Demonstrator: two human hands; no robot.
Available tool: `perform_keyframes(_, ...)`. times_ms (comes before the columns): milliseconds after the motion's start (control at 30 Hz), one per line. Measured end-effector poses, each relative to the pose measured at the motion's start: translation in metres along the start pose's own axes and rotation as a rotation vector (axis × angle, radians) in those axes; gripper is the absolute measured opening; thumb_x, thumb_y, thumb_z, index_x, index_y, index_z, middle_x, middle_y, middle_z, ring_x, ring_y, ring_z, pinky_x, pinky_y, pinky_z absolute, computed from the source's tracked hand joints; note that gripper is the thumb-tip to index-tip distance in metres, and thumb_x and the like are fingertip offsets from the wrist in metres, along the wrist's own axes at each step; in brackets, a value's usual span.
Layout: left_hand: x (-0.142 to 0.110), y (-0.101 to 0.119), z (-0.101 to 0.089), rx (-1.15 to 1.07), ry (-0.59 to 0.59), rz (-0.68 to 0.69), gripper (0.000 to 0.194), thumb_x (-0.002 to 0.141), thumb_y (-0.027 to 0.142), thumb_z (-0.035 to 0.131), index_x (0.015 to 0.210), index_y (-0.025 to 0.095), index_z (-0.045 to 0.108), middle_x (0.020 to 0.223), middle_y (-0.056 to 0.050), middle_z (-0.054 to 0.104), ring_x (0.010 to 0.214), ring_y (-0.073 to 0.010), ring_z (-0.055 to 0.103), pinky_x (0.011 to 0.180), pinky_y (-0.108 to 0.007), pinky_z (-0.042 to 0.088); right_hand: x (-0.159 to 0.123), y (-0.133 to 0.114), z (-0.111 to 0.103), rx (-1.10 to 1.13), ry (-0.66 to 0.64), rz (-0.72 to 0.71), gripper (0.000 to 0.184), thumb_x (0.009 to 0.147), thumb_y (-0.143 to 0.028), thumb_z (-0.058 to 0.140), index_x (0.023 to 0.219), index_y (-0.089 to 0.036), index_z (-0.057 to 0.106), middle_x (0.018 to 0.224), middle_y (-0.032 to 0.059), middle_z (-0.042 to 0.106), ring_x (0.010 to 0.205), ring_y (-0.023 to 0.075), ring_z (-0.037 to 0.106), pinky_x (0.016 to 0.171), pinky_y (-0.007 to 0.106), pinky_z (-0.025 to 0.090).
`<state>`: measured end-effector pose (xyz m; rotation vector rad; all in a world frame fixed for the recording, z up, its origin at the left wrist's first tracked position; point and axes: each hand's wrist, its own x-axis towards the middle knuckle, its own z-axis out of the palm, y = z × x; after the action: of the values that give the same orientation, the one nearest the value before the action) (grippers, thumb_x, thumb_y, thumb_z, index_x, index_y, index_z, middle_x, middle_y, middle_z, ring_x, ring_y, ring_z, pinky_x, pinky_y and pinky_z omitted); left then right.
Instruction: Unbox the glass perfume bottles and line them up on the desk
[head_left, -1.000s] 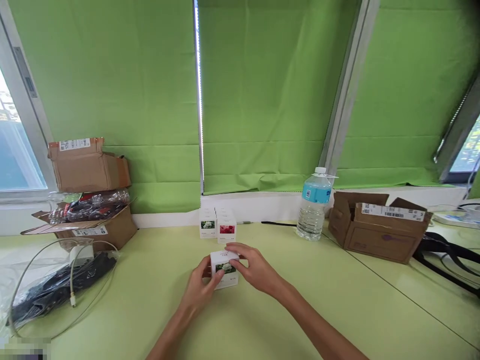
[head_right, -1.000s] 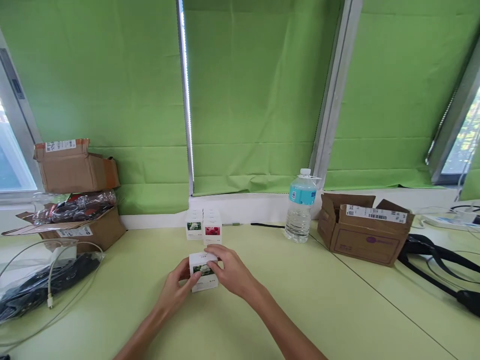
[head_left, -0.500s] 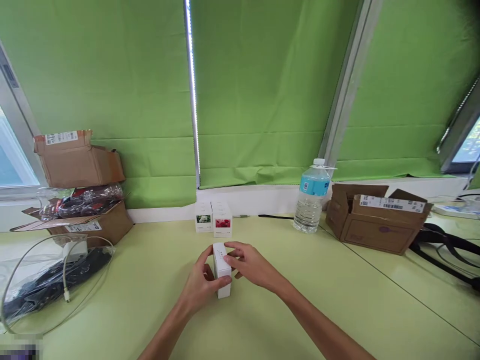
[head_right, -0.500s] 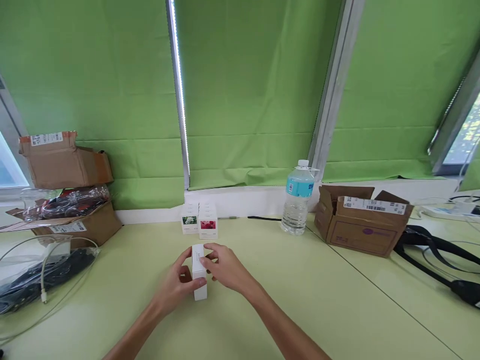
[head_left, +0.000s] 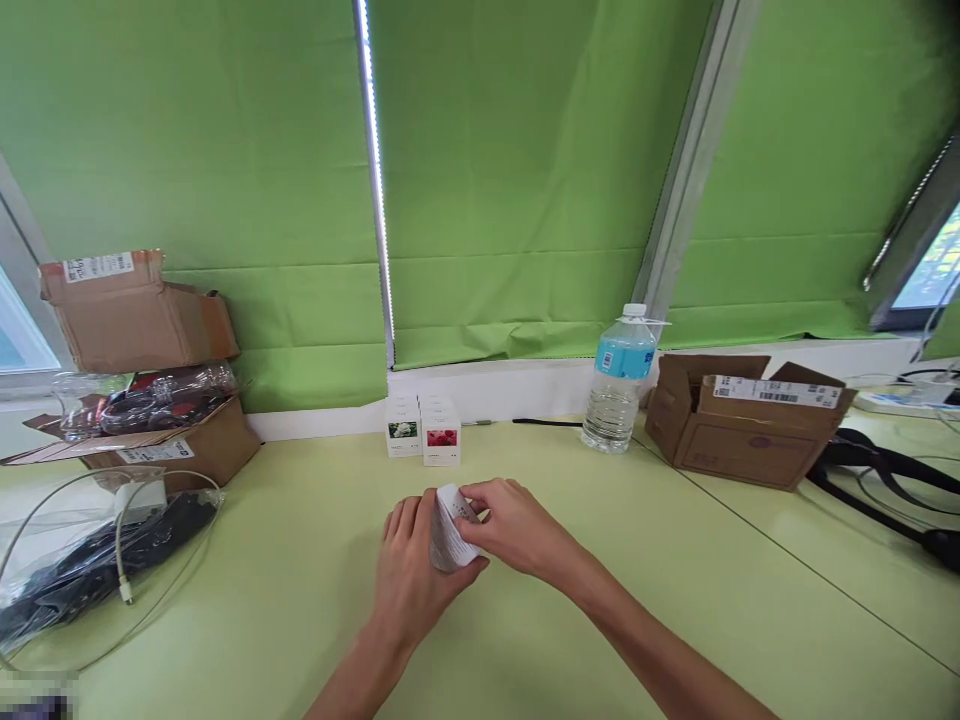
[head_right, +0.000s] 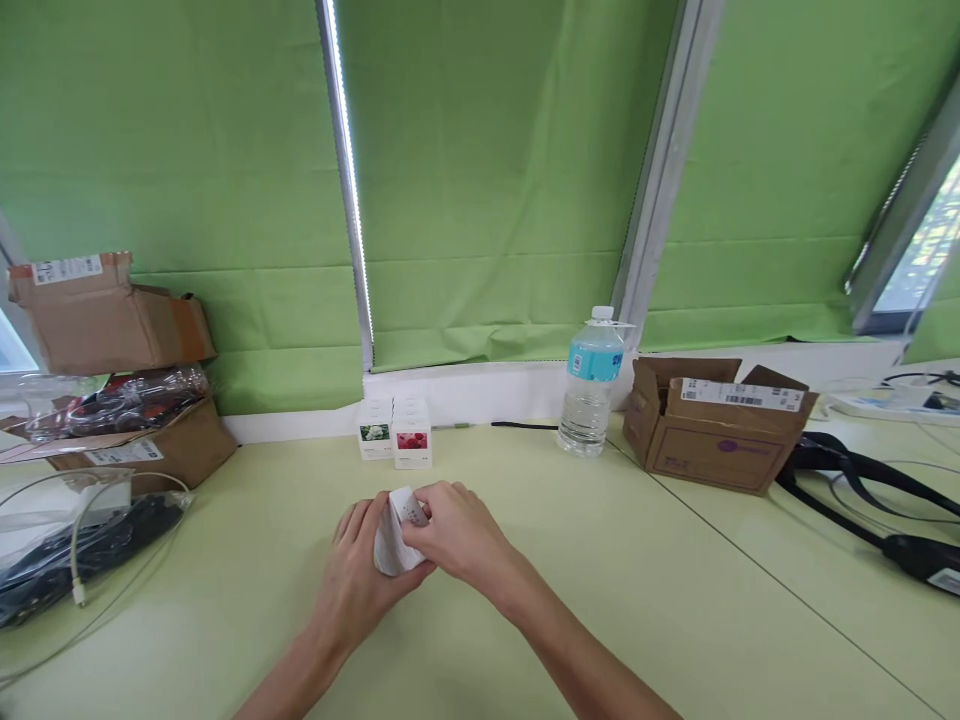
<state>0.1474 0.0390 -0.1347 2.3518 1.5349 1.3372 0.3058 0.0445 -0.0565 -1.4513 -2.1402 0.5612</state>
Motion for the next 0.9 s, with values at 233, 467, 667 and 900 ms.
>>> perform_keyframes(233,-0.002,0.01,-0.001,0.018,-0.015,-0.012,0.054,0.069,0.038,0.069,0.115,0.023,0.045,0.096,-0.005,0.057,0.086,-0.0238,0.061,0.069,-0.033,0.049,-0.007,-0.01,-0.001,-0.092,0.054,0.035,0.013,0.061,-0.019,0.053,0.058,-0.02,0.04,0.053,-0.0045,0.046,0.05,0.0098,0.031,0.046,0.025,0.017)
perform_keyframes(467,-0.002,0.011,-0.003,-0.018,-0.037,-0.048,0.056,0.068,0.037,0.067,0.116,0.023,0.041,0.103,-0.007,0.058,0.09,-0.0257,0.061,0.066,-0.033,0.049,-0.009,-0.012,0.005,-0.128,0.066,-0.023,0.017,0.061,-0.017,0.052,0.056,-0.02,0.036,0.047,-0.0059,0.034,0.049,0.01,0.022,0.045,0.027,0.014)
perform_keyframes(667,-0.005,0.002,0.0,-0.084,-0.045,-0.108,0.063,0.068,0.042,0.068,0.12,0.024,0.038,0.112,-0.01,0.057,0.099,-0.0293,0.061,0.068,-0.036,0.049,-0.005,-0.01,0.006,-0.059,0.123,-0.052,0.014,0.07,-0.015,0.046,0.057,-0.018,0.043,0.05,-0.0056,0.037,0.05,0.009,0.023,0.046,0.025,0.016)
perform_keyframes(900,-0.005,-0.014,0.0,-0.256,-0.105,-0.315,0.078,0.058,0.049,0.077,0.12,0.024,0.038,0.111,-0.009,0.059,0.099,-0.0326,0.06,0.077,-0.043,0.048,0.007,0.006,0.001,0.26,0.08,-0.053,0.027,0.082,-0.022,0.047,0.098,-0.016,0.067,0.077,0.0021,0.065,0.06,0.0129,0.054,0.05,0.021,0.041)
